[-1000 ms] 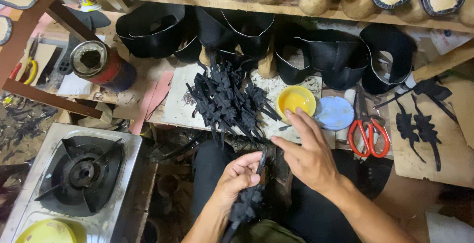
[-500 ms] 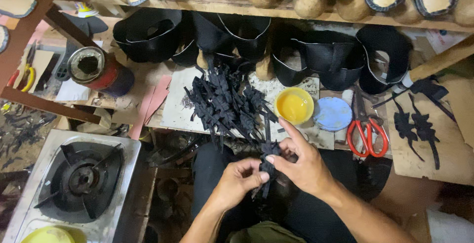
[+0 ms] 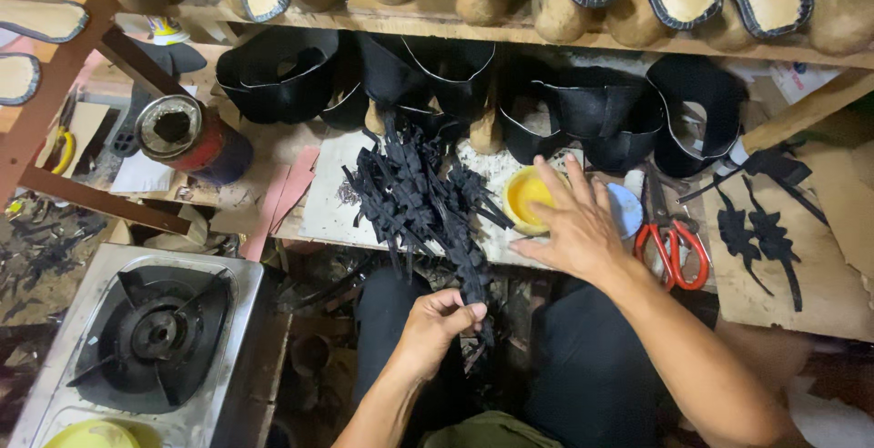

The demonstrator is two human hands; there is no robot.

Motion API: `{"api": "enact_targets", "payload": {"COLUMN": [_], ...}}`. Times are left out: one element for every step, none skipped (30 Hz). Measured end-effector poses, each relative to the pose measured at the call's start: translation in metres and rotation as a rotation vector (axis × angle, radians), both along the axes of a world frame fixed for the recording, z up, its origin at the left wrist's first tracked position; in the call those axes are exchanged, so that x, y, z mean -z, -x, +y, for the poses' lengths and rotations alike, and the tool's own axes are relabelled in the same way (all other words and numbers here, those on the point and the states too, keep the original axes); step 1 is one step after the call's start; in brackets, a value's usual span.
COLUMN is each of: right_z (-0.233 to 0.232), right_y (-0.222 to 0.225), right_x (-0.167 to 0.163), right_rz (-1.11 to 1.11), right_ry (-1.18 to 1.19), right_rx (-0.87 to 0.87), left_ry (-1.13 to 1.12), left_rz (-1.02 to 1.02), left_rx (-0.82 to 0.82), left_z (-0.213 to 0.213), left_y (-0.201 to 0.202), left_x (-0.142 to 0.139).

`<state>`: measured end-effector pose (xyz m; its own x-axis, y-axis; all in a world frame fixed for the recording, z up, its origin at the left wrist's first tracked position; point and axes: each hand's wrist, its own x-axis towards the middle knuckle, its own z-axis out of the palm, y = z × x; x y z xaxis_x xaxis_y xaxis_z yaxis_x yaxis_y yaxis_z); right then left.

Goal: The person sits at a workbench assembling black fabric shoe strap components. They pick up cut straps, dip the ends into a bowl of glue, fold and press the ends together by hand, and set the finished pieces in a pile on the bench, repeating the cycle.

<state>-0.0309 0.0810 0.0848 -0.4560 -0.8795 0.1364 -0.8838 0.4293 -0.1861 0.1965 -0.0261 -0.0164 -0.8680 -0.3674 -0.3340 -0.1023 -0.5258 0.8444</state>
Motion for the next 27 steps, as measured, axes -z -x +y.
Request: {"api": "enact_targets", "payload": {"right_z": [0.004,0.009,0.013,0.017,0.021,0.026,0.029,0.031,0.035,0.040,0.047,0.051,0.052,0.053,0.054,0.054,0.055,0.054,0.054,0.053,0.052,0.052,0.052,0.052,0.053,0.054,0.055], "right_y": [0.002,0.003,0.005,0.007,0.006,0.005,0.003,-0.001,-0.006,-0.014,-0.027,-0.041,-0.053,-0.064,-0.073,-0.078,-0.082,-0.085,-0.086,-0.086,-0.085,-0.085,-0.085,-0.085,-0.085,-0.086,-0.086], "right_x": [0.001,0.002,0.004,0.006,0.009,0.012,0.014,0.015,0.016,0.016,0.016,0.016,0.017,0.017,0.017,0.017,0.016,0.016,0.016,0.017,0.017,0.018,0.019,0.021,0.022,0.023,0.023], "right_rz": [0.028,0.056,0.084,0.065,0.039,0.014,-0.019,-0.051,-0.080,-0.139,-0.203,-0.267,-0.280,-0.294,-0.308,-0.308,-0.307,-0.305,-0.291,-0.275,-0.258,-0.253,-0.248,-0.242,-0.244,-0.246,-0.249], "right_ry": [0.062,0.123,0.184,0.208,0.226,0.245,0.242,0.239,0.233,0.278,0.323,0.367,0.385,0.403,0.421,0.419,0.417,0.416,0.416,0.417,0.419,0.418,0.416,0.414,0.420,0.426,0.431], "right_rx": [-0.018,-0.037,-0.059,-0.054,-0.047,-0.036,-0.042,-0.046,-0.048,-0.104,-0.160,-0.215,-0.269,-0.323,-0.375,-0.384,-0.392,-0.400,-0.400,-0.399,-0.400,-0.397,-0.394,-0.392,-0.396,-0.400,-0.403], "left_ry": [-0.011,-0.023,-0.036,-0.044,-0.057,-0.069,-0.075,-0.080,-0.088,-0.095,-0.102,-0.110,-0.108,-0.107,-0.106,-0.112,-0.117,-0.123,-0.110,-0.097,-0.082,-0.084,-0.085,-0.087,-0.094,-0.101,-0.110], "left_rz": [-0.003,-0.005,-0.008,-0.011,-0.022,-0.031,-0.021,-0.010,0.003,0.010,0.013,0.015,0.018,0.019,0.020,0.024,0.029,0.034,0.031,0.029,0.029,0.037,0.045,0.054,0.046,0.036,0.027], "left_rx": [-0.010,-0.022,-0.037,-0.048,-0.058,-0.065,-0.064,-0.063,-0.059,-0.061,-0.064,-0.068,-0.061,-0.054,-0.047,-0.042,-0.036,-0.029,-0.024,-0.019,-0.015,-0.015,-0.015,-0.016,-0.016,-0.016,-0.015], "left_z": [-0.001,-0.002,-0.004,-0.006,-0.009,-0.010,-0.012,-0.013,-0.014,-0.014,-0.014,-0.014,-0.014,-0.014,-0.014,-0.013,-0.013,-0.012,-0.010,-0.009,-0.008,-0.008,-0.007,-0.007,-0.007,-0.007,-0.007], "left_y": [0.000,0.000,0.001,0.002,0.002,0.002,0.003,0.005,0.007,0.010,0.012,0.014,0.016,0.017,0.018,0.019,0.020,0.021,0.022,0.022,0.023,0.023,0.023,0.023,0.023,0.022,0.021], "left_x": [0.000,0.001,0.001,0.002,0.003,0.004,0.005,0.005,0.006,0.005,0.005,0.004,0.004,0.003,0.002,0.002,0.001,0.000,0.000,-0.001,-0.001,-0.002,-0.004,-0.005,-0.007,-0.008,-0.010]}}
